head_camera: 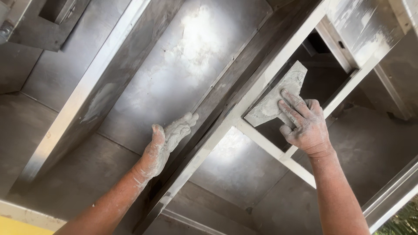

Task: The person applies patches of gray filler compound to the interior surfaces of stainless steel cabinet frames. They hold a flat trowel loaded with filler, spread it over spots and seams inside each compartment, and move between compartments of the cabinet applying filler to new areas.

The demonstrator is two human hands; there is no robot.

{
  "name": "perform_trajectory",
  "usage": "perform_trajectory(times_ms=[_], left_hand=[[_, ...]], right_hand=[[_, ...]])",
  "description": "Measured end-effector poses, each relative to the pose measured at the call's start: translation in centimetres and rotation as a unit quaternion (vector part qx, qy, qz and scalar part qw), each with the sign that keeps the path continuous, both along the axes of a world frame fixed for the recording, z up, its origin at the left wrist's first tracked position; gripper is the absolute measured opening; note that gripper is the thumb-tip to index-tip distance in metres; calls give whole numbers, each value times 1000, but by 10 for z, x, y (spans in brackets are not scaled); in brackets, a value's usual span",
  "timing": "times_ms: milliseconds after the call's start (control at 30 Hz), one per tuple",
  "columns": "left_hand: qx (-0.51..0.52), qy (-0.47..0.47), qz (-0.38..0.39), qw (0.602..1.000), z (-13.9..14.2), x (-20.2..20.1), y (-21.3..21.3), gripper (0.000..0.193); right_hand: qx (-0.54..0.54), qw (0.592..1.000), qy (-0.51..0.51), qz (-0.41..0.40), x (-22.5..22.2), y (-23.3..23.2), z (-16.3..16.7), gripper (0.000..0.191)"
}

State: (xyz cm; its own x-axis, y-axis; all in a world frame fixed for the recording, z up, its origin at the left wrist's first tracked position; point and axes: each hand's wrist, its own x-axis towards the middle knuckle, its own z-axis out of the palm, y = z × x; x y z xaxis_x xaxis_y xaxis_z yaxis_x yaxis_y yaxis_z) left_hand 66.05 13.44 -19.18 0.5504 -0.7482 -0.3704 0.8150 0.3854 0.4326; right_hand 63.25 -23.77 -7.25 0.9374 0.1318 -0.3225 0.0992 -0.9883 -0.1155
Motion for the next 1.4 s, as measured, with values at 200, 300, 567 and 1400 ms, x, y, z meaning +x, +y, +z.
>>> perform_trajectory(times_ms=[200, 300, 567, 1400], left_hand=[[-18, -7, -6, 1000, 13, 10, -12, 96], [-6, 11, -7, 1000, 16, 19, -7, 97], [-4, 2, -4, 1000, 22, 19, -10, 96], [-4, -45, 38, 998, 4, -37, 54, 97]], right_hand=[[-34, 998, -23, 39, 31, -18, -19, 64], [-110, 991, 69, 21, 35, -20, 0, 70], [-7, 999, -45, 3, 63, -28, -13, 65], [-65, 989, 79, 110, -48, 141, -8, 54]])
